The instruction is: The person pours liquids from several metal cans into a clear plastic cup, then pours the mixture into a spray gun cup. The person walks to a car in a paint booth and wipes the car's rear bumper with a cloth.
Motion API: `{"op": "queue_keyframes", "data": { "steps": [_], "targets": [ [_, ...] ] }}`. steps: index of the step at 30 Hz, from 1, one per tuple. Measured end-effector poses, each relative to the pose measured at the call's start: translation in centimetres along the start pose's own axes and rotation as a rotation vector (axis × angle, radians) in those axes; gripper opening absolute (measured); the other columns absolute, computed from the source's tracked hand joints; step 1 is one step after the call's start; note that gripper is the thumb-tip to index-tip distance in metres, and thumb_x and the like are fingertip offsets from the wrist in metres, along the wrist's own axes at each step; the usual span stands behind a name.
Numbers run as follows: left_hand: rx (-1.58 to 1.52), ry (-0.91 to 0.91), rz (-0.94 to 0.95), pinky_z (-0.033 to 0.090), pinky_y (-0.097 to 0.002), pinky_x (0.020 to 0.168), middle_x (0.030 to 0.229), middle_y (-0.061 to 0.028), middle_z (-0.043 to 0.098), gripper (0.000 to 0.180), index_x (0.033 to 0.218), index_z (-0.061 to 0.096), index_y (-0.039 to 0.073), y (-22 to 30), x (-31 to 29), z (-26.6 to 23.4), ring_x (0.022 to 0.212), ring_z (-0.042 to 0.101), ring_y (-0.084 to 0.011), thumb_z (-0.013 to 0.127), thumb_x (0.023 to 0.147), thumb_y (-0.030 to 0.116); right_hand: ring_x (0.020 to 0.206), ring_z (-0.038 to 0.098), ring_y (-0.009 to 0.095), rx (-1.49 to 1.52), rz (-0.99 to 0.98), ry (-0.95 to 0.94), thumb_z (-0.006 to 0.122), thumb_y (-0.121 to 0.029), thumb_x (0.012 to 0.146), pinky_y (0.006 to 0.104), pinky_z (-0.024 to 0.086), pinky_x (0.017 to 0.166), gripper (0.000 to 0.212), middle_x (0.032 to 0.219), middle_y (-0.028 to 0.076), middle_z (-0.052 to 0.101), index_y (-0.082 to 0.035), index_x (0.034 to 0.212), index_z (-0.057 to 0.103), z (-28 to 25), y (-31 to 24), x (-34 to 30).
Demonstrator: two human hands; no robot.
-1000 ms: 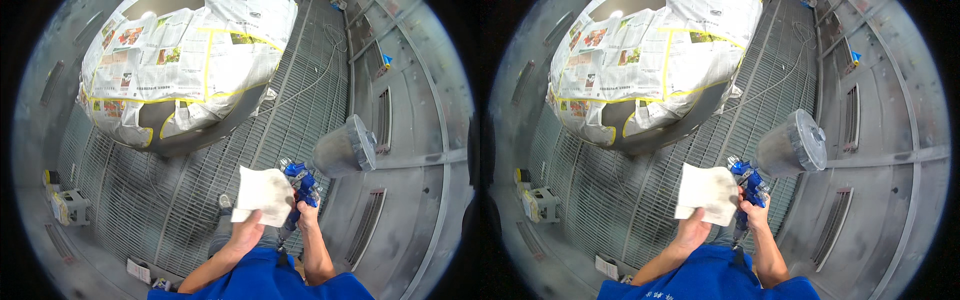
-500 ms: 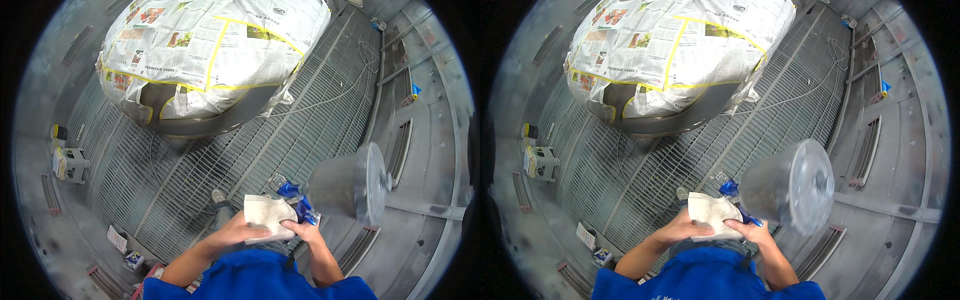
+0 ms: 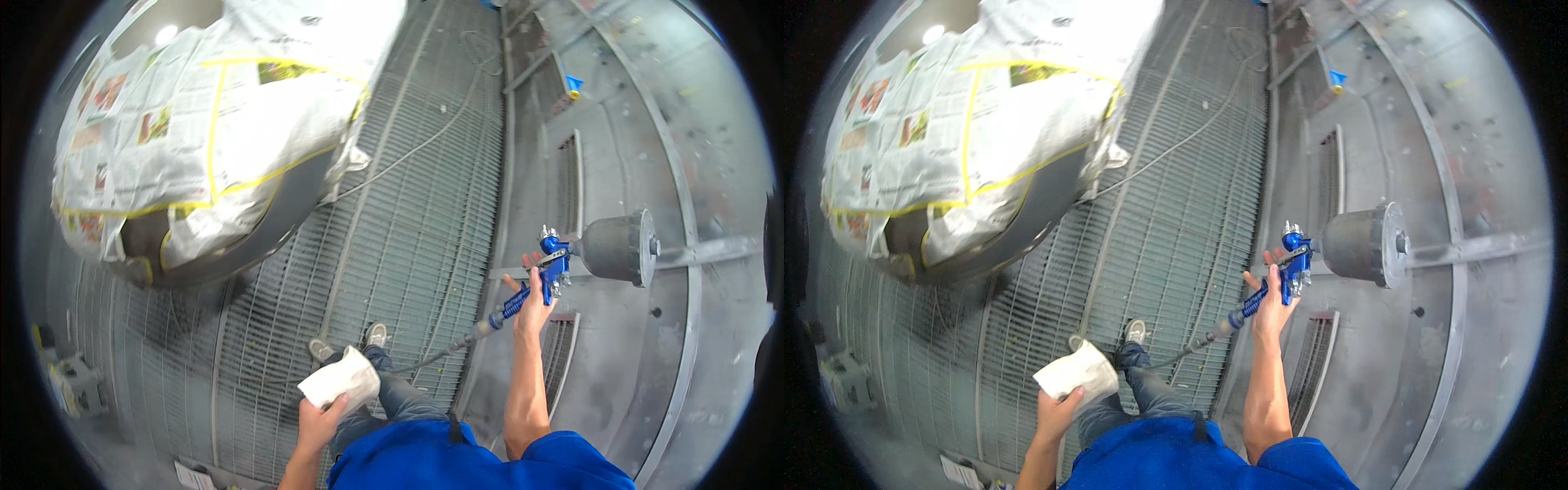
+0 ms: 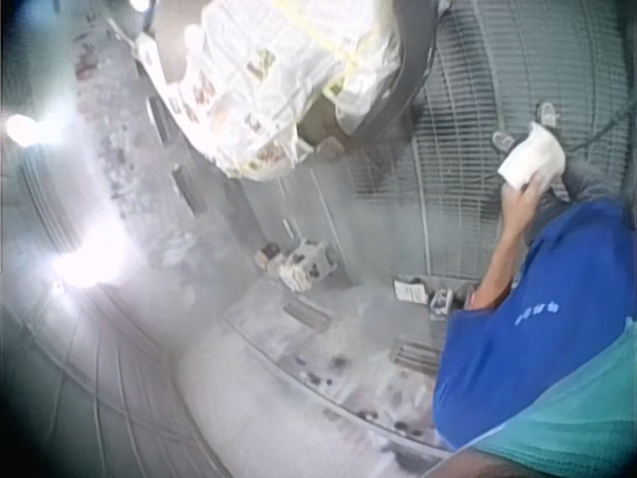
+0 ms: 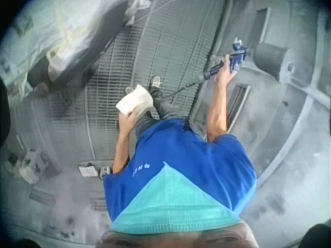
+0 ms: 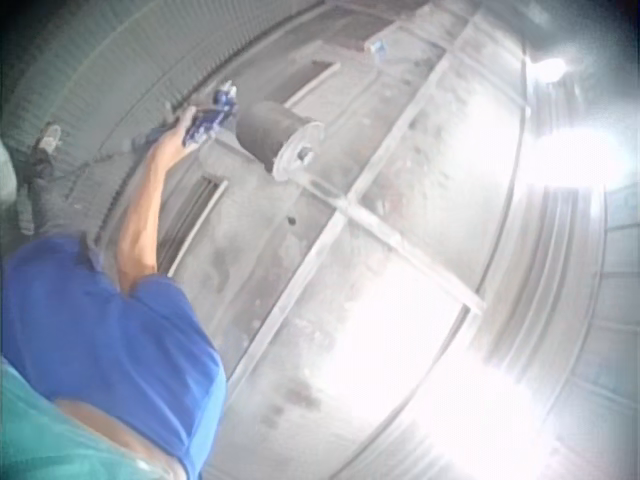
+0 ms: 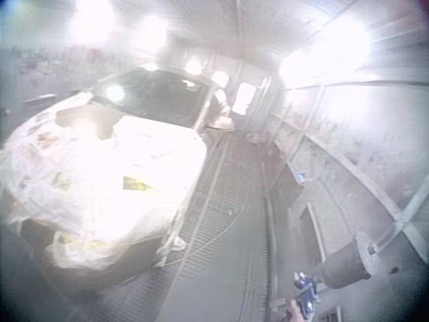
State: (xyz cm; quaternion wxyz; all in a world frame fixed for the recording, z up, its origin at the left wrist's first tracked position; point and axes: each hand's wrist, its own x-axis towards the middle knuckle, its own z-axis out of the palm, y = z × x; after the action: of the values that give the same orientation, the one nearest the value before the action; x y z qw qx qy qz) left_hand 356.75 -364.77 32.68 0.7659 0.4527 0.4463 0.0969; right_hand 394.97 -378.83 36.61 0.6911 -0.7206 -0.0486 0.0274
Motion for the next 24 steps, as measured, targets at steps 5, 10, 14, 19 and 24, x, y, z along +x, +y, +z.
{"op": "queue_keyframes", "data": {
  "steps": [5, 10, 14, 19, 24],
  "targets": [
    [0.218, -0.078, 0.082, 0.053, -0.0309, 0.085, 0.102, -0.0104, 0.075, 0.028, 0.115, 0.069, -0.006, 2.0, 1.1, -0.8, 0.096, 0.068, -0.0150, 0.070, 0.090, 0.006, 0.122, 0.060, 0.026, -0.029, -0.043, 0.099, 0.057, -0.006, 0.100, 0.0393, 0.067, 0.070, 0.048, 0.136, 0.017, 0.056, -0.006, 0.147, 0.043, 0.0, -1.4, 0.4],
    [0.335, -0.072, 0.121, 0.053, -0.0317, 0.075, 0.093, -0.0119, 0.076, 0.025, 0.110, 0.070, -0.008, 2.7, 2.7, -1.2, 0.084, 0.068, -0.0144, 0.069, 0.091, 0.008, 0.106, 0.065, 0.021, 0.012, 0.056, 0.162, 0.058, -0.006, 0.100, 0.0371, 0.066, 0.064, 0.039, 0.127, 0.014, 0.062, -0.002, 0.138, 0.051, 0.6, -1.6, -0.4],
    [0.403, -0.032, 0.077, 0.052, -0.0324, 0.074, 0.091, -0.0122, 0.075, 0.027, 0.109, 0.070, -0.008, 1.3, 3.9, -2.3, 0.082, 0.067, -0.0153, 0.066, 0.093, 0.014, 0.098, 0.066, 0.019, 0.060, 0.076, 0.184, 0.058, -0.008, 0.100, 0.0361, 0.065, 0.059, 0.033, 0.120, 0.013, 0.065, 0.000, 0.133, 0.055, 2.1, -1.4, -0.6],
    [0.309, 0.020, -0.088, 0.051, -0.0316, 0.083, 0.098, -0.0110, 0.074, 0.032, 0.113, 0.069, -0.008, -1.0, 6.3, -4.0, 0.094, 0.065, -0.0151, 0.062, 0.098, 0.020, 0.099, 0.066, 0.019, 0.153, 0.052, 0.204, 0.060, -0.013, 0.101, 0.0355, 0.064, 0.058, 0.033, 0.119, 0.013, 0.067, -0.001, 0.131, 0.057, 5.2, 2.6, 1.0],
    [0.036, 0.048, -0.233, 0.047, -0.0311, 0.094, 0.121, -0.0077, 0.067, 0.041, 0.131, 0.060, -0.005, -7.8, 12.2, -5.8, 0.109, 0.060, -0.0140, 0.059, 0.104, 0.025, 0.108, 0.065, 0.020, 0.150, -0.012, 0.158, 0.059, -0.013, 0.101, 0.0357, 0.065, 0.062, 0.035, 0.125, 0.012, 0.065, -0.001, 0.134, 0.056, 9.6, 11.7, 3.2]
  ]
}}
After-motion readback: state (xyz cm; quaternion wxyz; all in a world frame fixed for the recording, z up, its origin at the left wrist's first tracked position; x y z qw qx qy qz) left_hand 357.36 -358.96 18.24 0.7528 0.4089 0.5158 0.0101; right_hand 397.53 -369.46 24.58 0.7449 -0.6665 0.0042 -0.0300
